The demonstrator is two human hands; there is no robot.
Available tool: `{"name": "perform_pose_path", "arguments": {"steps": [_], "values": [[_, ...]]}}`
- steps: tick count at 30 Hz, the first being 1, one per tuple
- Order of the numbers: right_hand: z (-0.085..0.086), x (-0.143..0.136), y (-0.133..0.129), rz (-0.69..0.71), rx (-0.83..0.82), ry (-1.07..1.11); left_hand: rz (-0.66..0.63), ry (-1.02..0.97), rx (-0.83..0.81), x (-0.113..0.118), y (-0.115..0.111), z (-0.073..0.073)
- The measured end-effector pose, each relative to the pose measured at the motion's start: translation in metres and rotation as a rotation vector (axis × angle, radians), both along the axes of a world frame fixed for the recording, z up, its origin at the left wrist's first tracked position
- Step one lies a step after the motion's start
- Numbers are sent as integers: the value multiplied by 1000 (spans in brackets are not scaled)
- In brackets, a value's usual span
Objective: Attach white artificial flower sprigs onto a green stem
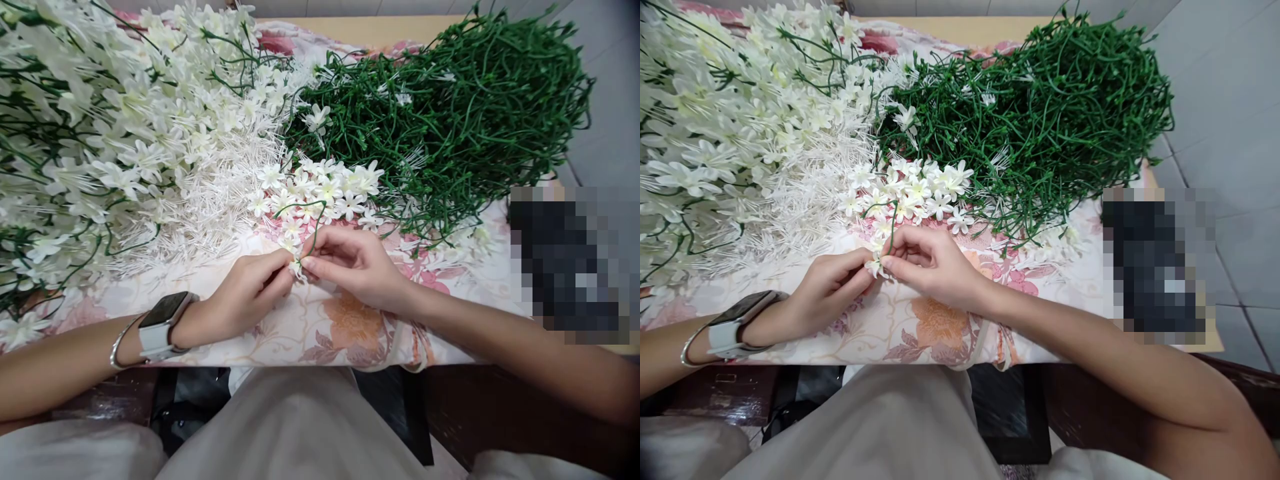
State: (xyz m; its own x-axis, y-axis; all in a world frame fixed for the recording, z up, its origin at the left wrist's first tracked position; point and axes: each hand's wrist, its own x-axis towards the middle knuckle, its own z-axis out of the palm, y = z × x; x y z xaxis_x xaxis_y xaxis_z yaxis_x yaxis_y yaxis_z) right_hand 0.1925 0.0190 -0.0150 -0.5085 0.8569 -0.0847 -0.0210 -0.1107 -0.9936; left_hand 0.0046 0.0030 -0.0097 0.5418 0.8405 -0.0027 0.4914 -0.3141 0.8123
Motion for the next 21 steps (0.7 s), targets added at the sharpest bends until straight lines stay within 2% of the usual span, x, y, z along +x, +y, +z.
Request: {"name": "perform_pose_path", "arguments": {"steps": [3, 6, 9, 12, 14, 18, 21], "values": [[1, -1, -1, -8, -4, 6, -7, -15, -49, 0, 1, 3], [5, 0, -4, -23, -19, 50, -70, -46, -64, -1, 2, 8], [16, 5, -2, -87, -39, 67, -171, -58, 13, -2, 2, 11], [29, 15, 7, -132, -48, -11, -255, -44, 109, -2, 0, 11], [37, 23, 16, -27, -70, -96, -277, -33, 137, -2, -2, 10], [46, 39, 31, 299, -33, -280, -239, -41, 143, -4, -3, 11], [47, 44, 36, 414, 25, -414, -179, -49, 138, -5, -2, 13]]}}
